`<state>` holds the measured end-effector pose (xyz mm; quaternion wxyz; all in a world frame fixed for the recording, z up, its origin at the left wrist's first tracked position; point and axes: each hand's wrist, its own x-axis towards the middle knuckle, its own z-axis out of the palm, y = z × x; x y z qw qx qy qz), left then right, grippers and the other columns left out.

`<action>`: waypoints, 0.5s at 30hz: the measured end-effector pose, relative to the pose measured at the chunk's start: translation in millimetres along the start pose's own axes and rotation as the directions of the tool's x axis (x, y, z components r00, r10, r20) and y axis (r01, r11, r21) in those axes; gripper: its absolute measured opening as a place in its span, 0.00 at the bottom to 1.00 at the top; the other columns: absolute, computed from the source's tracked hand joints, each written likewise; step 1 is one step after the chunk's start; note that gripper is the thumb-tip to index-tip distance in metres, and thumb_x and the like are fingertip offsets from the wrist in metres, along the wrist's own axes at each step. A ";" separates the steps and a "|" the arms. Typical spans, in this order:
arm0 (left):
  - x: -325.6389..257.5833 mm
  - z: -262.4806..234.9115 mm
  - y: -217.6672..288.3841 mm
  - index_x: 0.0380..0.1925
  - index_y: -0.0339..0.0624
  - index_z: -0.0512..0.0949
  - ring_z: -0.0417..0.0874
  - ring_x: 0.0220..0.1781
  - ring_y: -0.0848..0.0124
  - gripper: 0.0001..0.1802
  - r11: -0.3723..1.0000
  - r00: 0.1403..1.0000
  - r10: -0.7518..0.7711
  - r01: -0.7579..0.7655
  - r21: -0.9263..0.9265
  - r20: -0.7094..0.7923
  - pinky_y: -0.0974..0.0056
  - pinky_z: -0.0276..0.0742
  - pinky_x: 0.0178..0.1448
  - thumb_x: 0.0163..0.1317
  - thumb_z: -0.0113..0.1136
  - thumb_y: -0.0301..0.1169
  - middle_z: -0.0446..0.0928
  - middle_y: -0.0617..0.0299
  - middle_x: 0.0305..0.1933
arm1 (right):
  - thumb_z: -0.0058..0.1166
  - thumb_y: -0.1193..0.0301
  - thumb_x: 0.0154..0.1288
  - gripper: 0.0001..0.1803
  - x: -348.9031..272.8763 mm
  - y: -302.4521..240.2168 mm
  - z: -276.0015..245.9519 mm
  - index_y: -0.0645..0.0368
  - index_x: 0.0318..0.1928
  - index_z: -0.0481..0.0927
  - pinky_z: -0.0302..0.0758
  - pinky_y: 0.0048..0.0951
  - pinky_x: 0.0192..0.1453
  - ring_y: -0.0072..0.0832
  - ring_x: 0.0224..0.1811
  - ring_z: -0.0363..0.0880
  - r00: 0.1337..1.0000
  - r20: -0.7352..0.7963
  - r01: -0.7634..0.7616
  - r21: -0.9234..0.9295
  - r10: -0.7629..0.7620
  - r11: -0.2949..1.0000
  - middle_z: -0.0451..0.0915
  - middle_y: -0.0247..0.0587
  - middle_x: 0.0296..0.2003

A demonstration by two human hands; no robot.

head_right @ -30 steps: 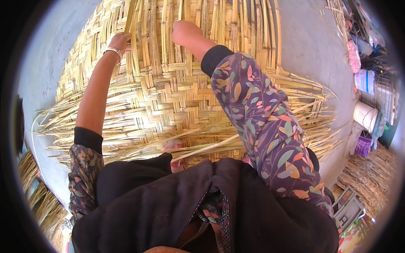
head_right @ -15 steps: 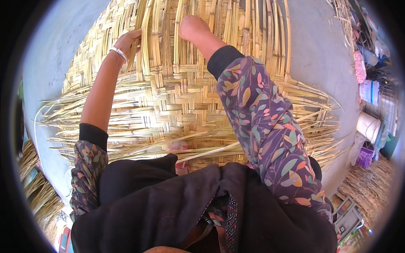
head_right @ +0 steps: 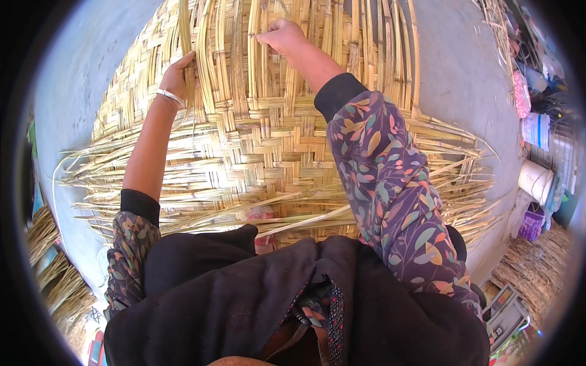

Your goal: The person weaves a large mat by hand, interlacing long dried palm leaves in a tight pattern. They repeatedly pull and tuck strands to secure the weave, working across the surface of the mat.

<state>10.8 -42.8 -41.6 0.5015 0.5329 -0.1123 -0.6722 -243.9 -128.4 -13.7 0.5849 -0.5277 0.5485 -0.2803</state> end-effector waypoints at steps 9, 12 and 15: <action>-13.2 16.6 8.4 0.41 0.32 0.74 0.82 0.39 0.56 0.19 0.999 0.998 -0.006 0.008 -0.031 0.058 0.53 0.78 0.52 0.70 0.40 0.38 0.79 0.47 0.36 | 0.57 0.61 0.59 0.17 -21.3 -19.3 3.7 0.63 0.40 0.78 0.77 0.37 0.42 0.37 0.35 0.81 0.940 0.016 0.213 -0.807 -0.341 0.550 0.80 0.50 0.33; -14.6 13.7 8.4 0.38 0.36 0.74 0.79 0.35 0.61 0.18 0.998 0.998 -0.047 0.048 0.030 -0.049 0.56 0.76 0.44 0.69 0.41 0.40 0.78 0.53 0.33 | 0.56 0.64 0.58 0.16 -35.0 -35.1 14.0 0.64 0.40 0.77 0.76 0.37 0.43 0.36 0.37 0.80 0.960 0.049 0.221 -0.734 -0.275 0.642 0.79 0.50 0.36; -11.8 16.8 4.1 0.34 0.46 0.75 0.71 0.23 0.75 0.15 0.994 0.983 0.010 0.010 0.107 -0.184 0.67 0.65 0.25 0.67 0.47 0.45 0.73 0.70 0.25 | 0.55 0.65 0.59 0.13 -29.5 -30.6 11.2 0.62 0.37 0.75 0.74 0.35 0.39 0.33 0.34 0.77 0.978 0.062 0.201 -0.525 -0.198 0.827 0.78 0.46 0.33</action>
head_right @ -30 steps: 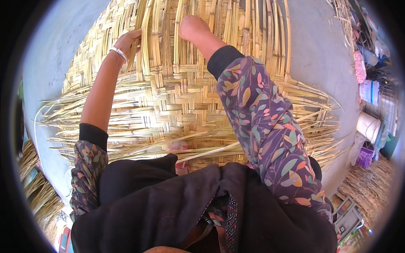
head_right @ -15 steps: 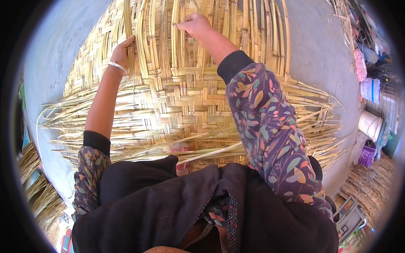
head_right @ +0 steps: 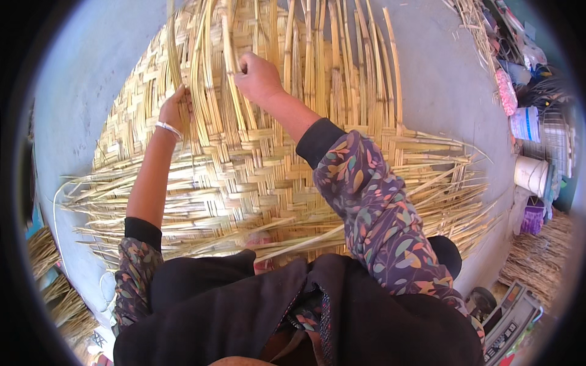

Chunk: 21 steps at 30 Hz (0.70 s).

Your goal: The person weaves a large mat by hand, interlacing long dried palm leaves in a tight pattern. They repeatedly pull and tuck strands to secure the weave, working across the surface of the mat.

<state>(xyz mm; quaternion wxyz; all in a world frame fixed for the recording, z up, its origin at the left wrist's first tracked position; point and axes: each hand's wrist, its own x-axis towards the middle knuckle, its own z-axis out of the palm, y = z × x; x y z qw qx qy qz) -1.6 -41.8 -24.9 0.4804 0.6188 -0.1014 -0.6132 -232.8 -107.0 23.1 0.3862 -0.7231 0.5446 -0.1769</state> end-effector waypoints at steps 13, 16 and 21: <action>-6.7 -12.3 6.3 0.37 0.44 0.75 0.74 0.23 0.77 0.14 0.969 0.950 0.041 0.037 -0.244 0.308 0.70 0.73 0.27 0.69 0.44 0.41 0.76 0.68 0.26 | 0.31 0.64 0.74 0.20 47.6 5.8 -28.5 0.71 0.47 0.70 0.83 0.35 0.40 0.39 0.47 0.80 0.803 0.512 -0.515 0.854 -0.304 0.077 0.77 0.57 0.45; 0.4 -12.7 5.2 0.44 0.38 0.74 0.82 0.31 0.69 0.17 0.963 0.898 0.028 0.093 -0.252 0.439 0.64 0.82 0.36 0.69 0.44 0.39 0.81 0.59 0.34 | 0.41 0.68 0.70 0.17 58.5 -3.5 -22.3 0.69 0.51 0.69 0.84 0.36 0.42 0.38 0.46 0.80 0.749 0.599 -0.571 0.800 -0.282 0.185 0.78 0.53 0.42; -23.9 7.6 17.2 0.47 0.32 0.73 0.82 0.42 0.66 0.18 0.994 0.955 0.015 0.018 -0.110 0.297 0.61 0.81 0.46 0.68 0.44 0.36 0.79 0.53 0.43 | 0.47 0.67 0.68 0.16 59.7 -18.7 -19.6 0.66 0.50 0.71 0.82 0.37 0.48 0.37 0.43 0.81 0.827 0.555 -0.465 0.765 -0.088 0.445 0.78 0.49 0.42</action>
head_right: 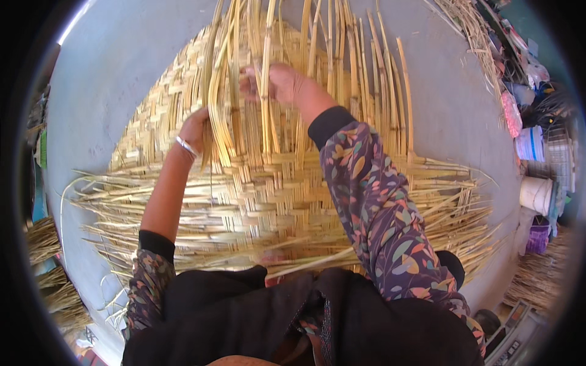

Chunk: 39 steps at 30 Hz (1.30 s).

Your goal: The person weaves a large mat by hand, interlacing long dried palm leaves in a tight pattern. They repeatedly pull and tuck strands to secure the weave, working across the surface of the mat.

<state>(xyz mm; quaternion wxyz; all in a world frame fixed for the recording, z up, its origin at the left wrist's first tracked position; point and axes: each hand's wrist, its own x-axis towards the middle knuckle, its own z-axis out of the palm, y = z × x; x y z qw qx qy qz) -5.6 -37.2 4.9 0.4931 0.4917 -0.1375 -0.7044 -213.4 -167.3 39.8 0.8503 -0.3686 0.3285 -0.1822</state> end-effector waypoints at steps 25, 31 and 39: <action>1.2 11.2 7.8 0.46 0.37 0.73 0.79 0.29 0.73 0.14 0.988 0.999 -0.045 0.043 0.149 0.009 0.67 0.80 0.34 0.67 0.47 0.33 0.78 0.61 0.34 | 0.50 0.69 0.65 0.21 1.7 7.6 35.4 0.63 0.56 0.67 0.79 0.36 0.52 0.35 0.43 0.79 0.971 0.207 0.084 0.176 -0.120 0.981 0.77 0.45 0.43; -12.4 27.0 17.6 0.47 0.35 0.75 0.78 0.30 0.74 0.13 0.927 0.977 -0.122 0.050 0.372 0.173 0.69 0.78 0.34 0.65 0.50 0.29 0.77 0.62 0.32 | 0.54 0.76 0.61 0.26 5.2 -5.3 54.1 0.57 0.60 0.65 0.78 0.25 0.38 0.24 0.32 0.76 0.975 -0.130 0.154 -0.203 -0.182 0.967 0.78 0.35 0.34; 6.5 4.6 14.7 0.47 0.33 0.76 0.80 0.43 0.70 0.15 0.836 0.843 -0.170 -0.150 0.528 0.510 0.65 0.76 0.47 0.61 0.59 0.28 0.80 0.58 0.39 | 0.57 0.77 0.59 0.41 7.4 -22.5 55.3 0.61 0.68 0.48 0.79 0.26 0.33 0.29 0.32 0.78 0.878 -0.293 0.284 -0.315 -0.378 0.905 0.76 0.48 0.42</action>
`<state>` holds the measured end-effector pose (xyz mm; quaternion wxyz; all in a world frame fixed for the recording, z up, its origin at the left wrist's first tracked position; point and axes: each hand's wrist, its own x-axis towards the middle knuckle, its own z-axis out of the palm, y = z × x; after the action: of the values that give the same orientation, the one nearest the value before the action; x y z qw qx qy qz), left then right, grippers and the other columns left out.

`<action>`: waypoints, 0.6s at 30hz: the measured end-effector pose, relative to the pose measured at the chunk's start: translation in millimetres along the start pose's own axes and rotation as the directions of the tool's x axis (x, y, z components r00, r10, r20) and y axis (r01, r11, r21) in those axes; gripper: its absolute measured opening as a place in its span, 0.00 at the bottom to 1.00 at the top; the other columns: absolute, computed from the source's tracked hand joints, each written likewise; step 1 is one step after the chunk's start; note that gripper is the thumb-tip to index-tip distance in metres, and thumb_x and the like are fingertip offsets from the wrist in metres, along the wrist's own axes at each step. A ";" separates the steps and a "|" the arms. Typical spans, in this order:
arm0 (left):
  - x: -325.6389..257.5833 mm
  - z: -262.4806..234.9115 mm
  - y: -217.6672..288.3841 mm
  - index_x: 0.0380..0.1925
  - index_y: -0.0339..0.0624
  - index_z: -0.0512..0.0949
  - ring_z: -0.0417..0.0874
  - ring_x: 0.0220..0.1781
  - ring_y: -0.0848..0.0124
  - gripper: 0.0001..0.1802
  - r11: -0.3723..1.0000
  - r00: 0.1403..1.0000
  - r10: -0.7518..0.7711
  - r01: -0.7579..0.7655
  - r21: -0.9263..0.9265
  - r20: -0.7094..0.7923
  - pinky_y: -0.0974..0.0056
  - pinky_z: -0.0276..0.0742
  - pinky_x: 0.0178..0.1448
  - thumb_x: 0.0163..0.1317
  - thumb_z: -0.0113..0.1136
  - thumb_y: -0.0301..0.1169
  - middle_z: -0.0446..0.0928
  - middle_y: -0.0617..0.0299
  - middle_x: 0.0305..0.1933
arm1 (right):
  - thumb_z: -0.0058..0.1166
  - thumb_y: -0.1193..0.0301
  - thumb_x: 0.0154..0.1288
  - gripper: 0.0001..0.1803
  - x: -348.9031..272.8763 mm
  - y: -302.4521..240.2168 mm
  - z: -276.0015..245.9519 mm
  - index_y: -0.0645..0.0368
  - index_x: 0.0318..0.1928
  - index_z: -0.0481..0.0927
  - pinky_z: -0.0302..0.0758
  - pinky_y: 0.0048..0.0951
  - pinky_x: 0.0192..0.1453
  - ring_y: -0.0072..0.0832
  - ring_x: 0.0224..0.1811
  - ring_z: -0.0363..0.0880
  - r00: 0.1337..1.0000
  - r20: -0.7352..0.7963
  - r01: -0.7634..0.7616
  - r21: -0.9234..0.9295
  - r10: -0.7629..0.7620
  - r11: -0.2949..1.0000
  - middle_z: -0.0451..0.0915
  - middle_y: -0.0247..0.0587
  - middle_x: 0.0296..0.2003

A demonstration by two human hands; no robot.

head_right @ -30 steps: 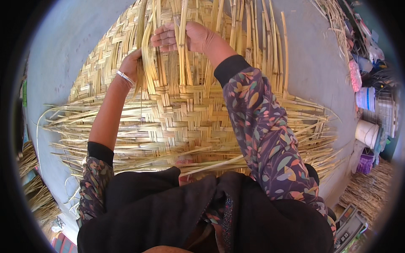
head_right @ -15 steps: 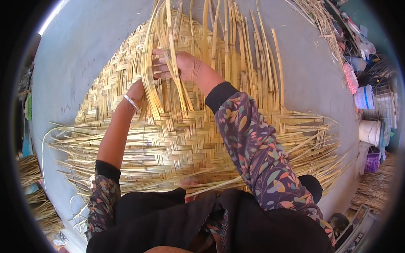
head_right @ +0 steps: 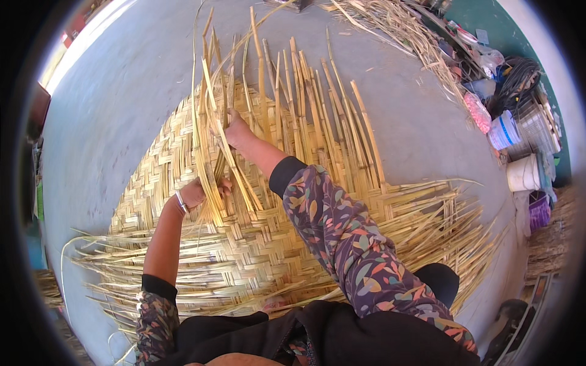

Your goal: The person weaves a large mat by hand, interlacing long dried palm leaves in a tight pattern. They repeatedly pull and tuck strands to secure the weave, working across the surface of the mat.

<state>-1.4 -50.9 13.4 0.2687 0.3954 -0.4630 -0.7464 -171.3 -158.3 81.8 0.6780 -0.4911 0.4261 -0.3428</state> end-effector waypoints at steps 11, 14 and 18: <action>11.8 -40.2 -45.6 0.22 0.34 0.77 0.69 0.19 0.72 0.05 0.695 0.933 0.084 0.197 0.692 -0.350 0.62 0.68 0.24 0.50 0.51 0.17 0.73 0.60 0.17 | 0.49 0.77 0.60 0.35 -20.2 53.9 -58.1 0.63 0.66 0.51 0.82 0.36 0.30 0.37 0.38 0.81 0.934 -0.340 -0.222 -0.311 0.110 0.924 0.73 0.56 0.47; 12.3 -32.3 -29.3 0.16 0.34 0.71 0.68 0.19 0.73 0.05 0.672 0.925 0.005 0.278 0.687 -0.379 0.62 0.66 0.23 0.49 0.52 0.18 0.67 0.61 0.14 | 0.48 0.78 0.59 0.34 -41.1 44.8 -67.1 0.63 0.65 0.53 0.81 0.36 0.31 0.35 0.31 0.79 0.927 -0.329 -0.203 -0.046 0.177 0.978 0.73 0.52 0.42; -2.6 -23.7 -6.0 0.23 0.33 0.76 0.65 0.18 0.75 0.04 0.658 0.928 0.063 0.238 0.715 -0.367 0.66 0.64 0.22 0.55 0.54 0.21 0.69 0.64 0.16 | 0.50 0.76 0.60 0.23 -49.6 29.4 -80.3 0.59 0.56 0.63 0.78 0.37 0.29 0.30 0.27 0.76 0.923 -0.355 -0.002 0.389 0.152 0.921 0.73 0.42 0.30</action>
<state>19.7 -57.7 2.8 0.1254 0.6222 -0.6511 -0.4162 -263.2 -136.2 53.2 0.6787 -0.2569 0.4931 -0.4798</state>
